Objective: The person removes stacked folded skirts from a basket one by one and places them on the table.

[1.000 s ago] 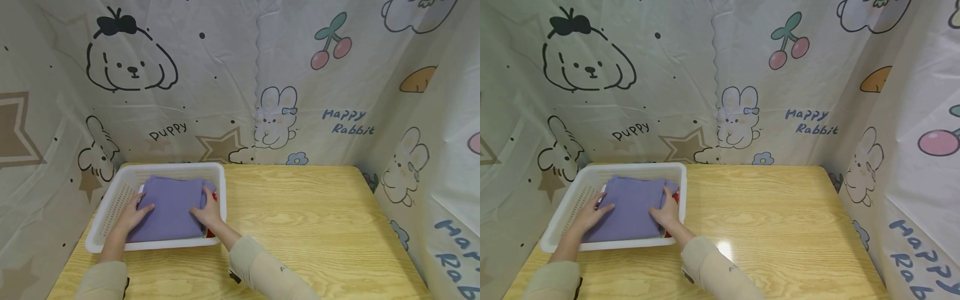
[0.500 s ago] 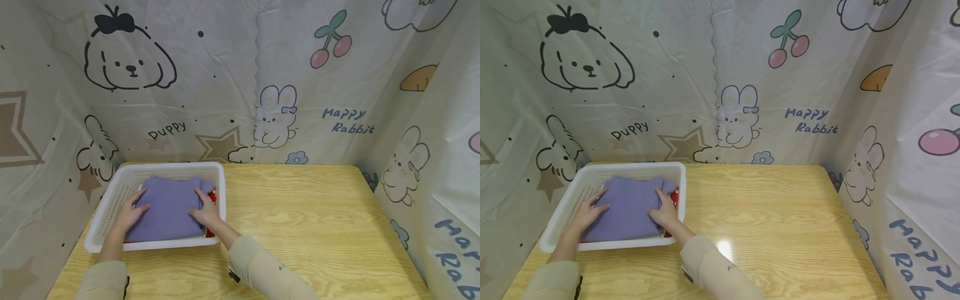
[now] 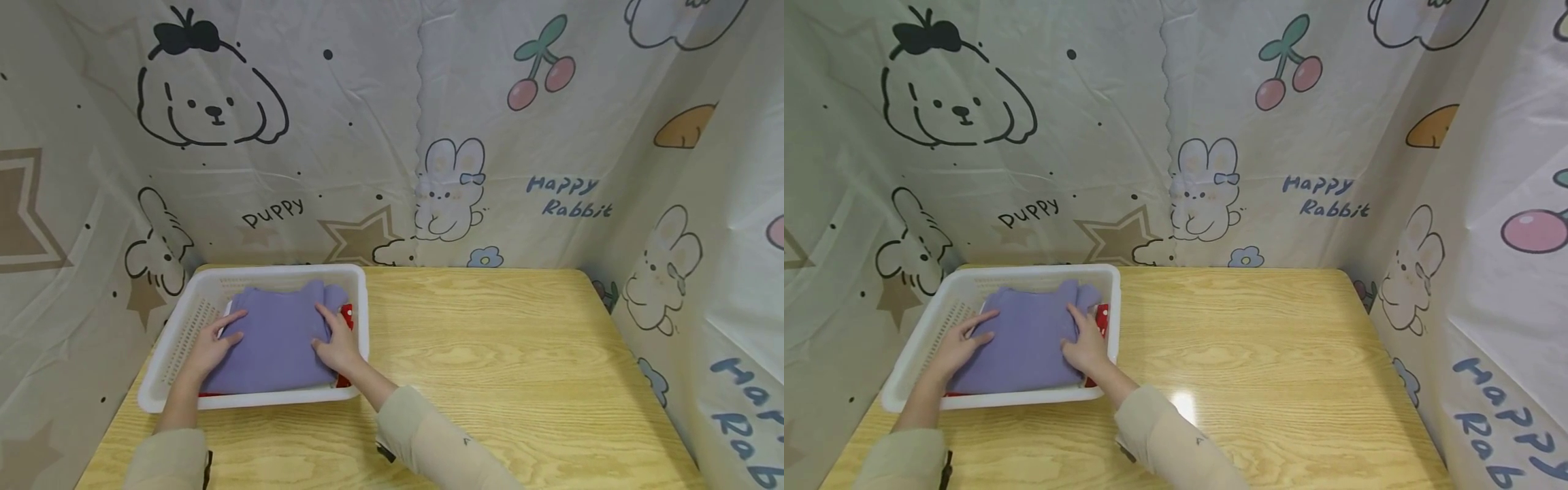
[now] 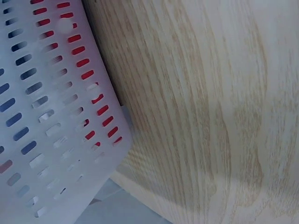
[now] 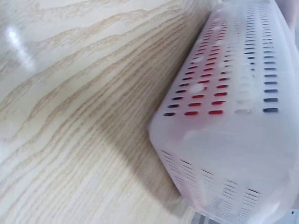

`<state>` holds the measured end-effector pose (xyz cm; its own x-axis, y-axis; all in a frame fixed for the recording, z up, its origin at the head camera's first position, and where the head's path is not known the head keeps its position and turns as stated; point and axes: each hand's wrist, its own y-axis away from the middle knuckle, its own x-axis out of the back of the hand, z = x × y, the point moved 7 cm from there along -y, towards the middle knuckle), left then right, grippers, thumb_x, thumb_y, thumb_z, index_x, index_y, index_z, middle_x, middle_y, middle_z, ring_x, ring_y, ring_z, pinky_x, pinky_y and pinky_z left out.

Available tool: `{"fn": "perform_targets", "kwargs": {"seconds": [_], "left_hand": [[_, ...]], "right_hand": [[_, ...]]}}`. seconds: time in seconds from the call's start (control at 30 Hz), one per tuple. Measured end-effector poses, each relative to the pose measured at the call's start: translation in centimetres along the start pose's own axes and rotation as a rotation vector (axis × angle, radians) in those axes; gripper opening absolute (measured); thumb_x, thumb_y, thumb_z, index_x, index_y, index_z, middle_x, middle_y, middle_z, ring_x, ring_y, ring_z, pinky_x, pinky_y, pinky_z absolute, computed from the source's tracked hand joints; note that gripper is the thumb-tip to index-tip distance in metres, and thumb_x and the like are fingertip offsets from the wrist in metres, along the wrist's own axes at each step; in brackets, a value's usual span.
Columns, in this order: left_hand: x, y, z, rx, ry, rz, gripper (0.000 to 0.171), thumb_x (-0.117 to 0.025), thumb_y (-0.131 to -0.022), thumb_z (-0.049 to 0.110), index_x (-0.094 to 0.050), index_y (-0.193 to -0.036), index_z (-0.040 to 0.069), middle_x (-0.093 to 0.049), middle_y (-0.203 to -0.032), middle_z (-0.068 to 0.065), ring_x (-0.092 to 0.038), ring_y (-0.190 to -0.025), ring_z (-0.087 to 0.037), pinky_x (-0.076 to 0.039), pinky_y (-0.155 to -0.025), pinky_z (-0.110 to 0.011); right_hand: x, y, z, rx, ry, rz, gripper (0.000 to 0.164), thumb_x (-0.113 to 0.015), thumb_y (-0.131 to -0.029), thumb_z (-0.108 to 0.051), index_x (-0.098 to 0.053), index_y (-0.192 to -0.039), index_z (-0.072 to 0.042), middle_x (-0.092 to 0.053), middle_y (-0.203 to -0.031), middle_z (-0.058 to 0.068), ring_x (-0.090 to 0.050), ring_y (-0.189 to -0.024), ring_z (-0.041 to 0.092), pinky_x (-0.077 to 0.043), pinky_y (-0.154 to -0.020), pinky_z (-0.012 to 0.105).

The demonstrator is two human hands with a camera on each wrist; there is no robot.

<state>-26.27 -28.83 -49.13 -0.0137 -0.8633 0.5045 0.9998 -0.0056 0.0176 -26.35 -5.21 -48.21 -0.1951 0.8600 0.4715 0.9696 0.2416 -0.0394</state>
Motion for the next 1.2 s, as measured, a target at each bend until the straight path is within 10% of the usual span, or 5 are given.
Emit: {"fn": "perform_targets", "kwargs": {"seconds": [0.6, 1.2], "left_hand": [[-1.1, -0.9, 5.9, -0.05, -0.027, 0.056, 0.043, -0.055, -0.089, 0.005, -0.047, -0.131, 0.0, -0.034, -0.139, -0.028, -0.027, -0.13, -0.043, -0.027, -0.101, -0.055], [-7.6, -2.7, 12.2, -0.16, 0.094, 0.187, 0.045, -0.056, -0.078, -0.008, -0.054, -0.123, -0.004, -0.047, -0.129, -0.026, -0.039, -0.125, -0.035, -0.028, -0.106, -0.042]], "right_hand": [[6.2, -0.2, -1.4, 0.187, -0.153, 0.037, 0.066, -0.059, -0.077, 0.006, -0.041, -0.138, -0.013, -0.04, -0.136, 0.018, -0.039, -0.124, 0.032, -0.033, -0.1, 0.05], [15.0, 0.5, 0.5, 0.102, -0.27, -0.001, 0.062, -0.057, -0.079, 0.01, -0.04, -0.137, -0.005, -0.028, -0.144, 0.021, -0.03, -0.129, 0.037, -0.025, -0.105, 0.052]]}}
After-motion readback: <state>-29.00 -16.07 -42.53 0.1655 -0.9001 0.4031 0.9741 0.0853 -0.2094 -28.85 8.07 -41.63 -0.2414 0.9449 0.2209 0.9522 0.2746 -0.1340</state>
